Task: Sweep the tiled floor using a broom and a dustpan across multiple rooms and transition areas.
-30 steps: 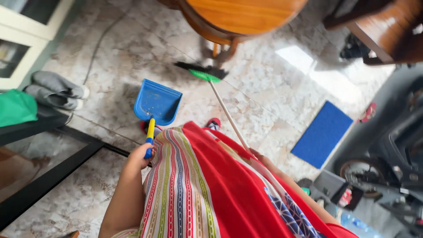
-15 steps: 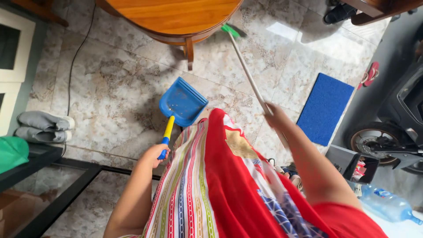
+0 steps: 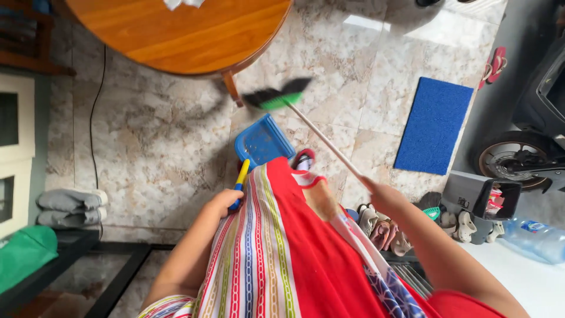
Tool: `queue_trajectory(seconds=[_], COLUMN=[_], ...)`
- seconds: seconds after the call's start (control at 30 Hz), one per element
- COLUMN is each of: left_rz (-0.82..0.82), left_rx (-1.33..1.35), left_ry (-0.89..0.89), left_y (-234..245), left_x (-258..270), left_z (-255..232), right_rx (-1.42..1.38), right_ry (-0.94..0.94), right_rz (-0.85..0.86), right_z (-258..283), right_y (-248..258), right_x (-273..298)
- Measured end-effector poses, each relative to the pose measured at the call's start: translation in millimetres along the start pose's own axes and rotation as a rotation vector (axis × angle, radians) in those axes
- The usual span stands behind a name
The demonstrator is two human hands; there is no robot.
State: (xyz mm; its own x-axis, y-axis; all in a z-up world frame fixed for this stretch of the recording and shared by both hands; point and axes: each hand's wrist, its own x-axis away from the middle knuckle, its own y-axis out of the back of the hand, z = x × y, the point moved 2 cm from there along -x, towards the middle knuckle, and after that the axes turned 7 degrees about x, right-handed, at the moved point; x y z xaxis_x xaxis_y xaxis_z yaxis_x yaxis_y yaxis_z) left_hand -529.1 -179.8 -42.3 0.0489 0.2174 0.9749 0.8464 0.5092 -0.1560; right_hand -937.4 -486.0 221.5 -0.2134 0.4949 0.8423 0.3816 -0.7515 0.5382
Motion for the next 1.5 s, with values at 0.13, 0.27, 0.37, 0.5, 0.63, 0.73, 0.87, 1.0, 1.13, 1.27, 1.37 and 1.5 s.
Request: queue_trajectory(seconds=[0.13, 0.27, 0.37, 0.5, 0.63, 0.73, 0.87, 1.0, 1.13, 1.27, 1.37, 1.5], left_rz=[-0.011, -0.027, 0.024, -0.051, -0.096, -0.069, -0.066, -0.04, 0.007, 0.051, 0.061, -0.046], left_rx=[0.069, 0.137, 0.267, 0.429, 0.565, 0.71, 0.726, 0.793, 0.81, 0.898, 0.892, 0.852], left_ry=[0.067, 0.079, 0.076, 0.059, 0.0, 0.019, -0.024, 0.025, -0.01, 0.008, 0.051, 0.102], left_y=[-23, -54, -77, -129, -178, -201, -231, -256, -279, -295, -310, -326], left_x=[-8, -24, -42, -41, -29, -37, -58, -83, -106, -131, -128, -98], left_z=[-23, -50, -64, -104, -143, -158, -191, -220, -262, -287, -310, -346], right_rx=[-0.087, -0.554, -0.805, -0.688, -0.846, -1.039, -1.199, -0.919, -0.821, -0.433, -0.083, 0.401], right_ry=[-0.095, -0.231, -0.169, 0.049, -0.045, -0.039, 0.025, 0.208, 0.284, 0.277, 0.29, 0.461], right_rz=[0.047, -0.171, -0.123, -0.089, 0.093, 0.164, 0.181, 0.01, 0.068, -0.009, -0.173, -0.216], right_z=[-79, -125, -124, -142, -179, -214, -195, -176, -145, -138, -122, -68], right_y=[13, 41, 83, 62, 141, 173, 254, 328, 410, 457, 521, 598], right_x=[20, -53, -137, -222, -107, -91, -114, -201, -279, -365, -382, -412])
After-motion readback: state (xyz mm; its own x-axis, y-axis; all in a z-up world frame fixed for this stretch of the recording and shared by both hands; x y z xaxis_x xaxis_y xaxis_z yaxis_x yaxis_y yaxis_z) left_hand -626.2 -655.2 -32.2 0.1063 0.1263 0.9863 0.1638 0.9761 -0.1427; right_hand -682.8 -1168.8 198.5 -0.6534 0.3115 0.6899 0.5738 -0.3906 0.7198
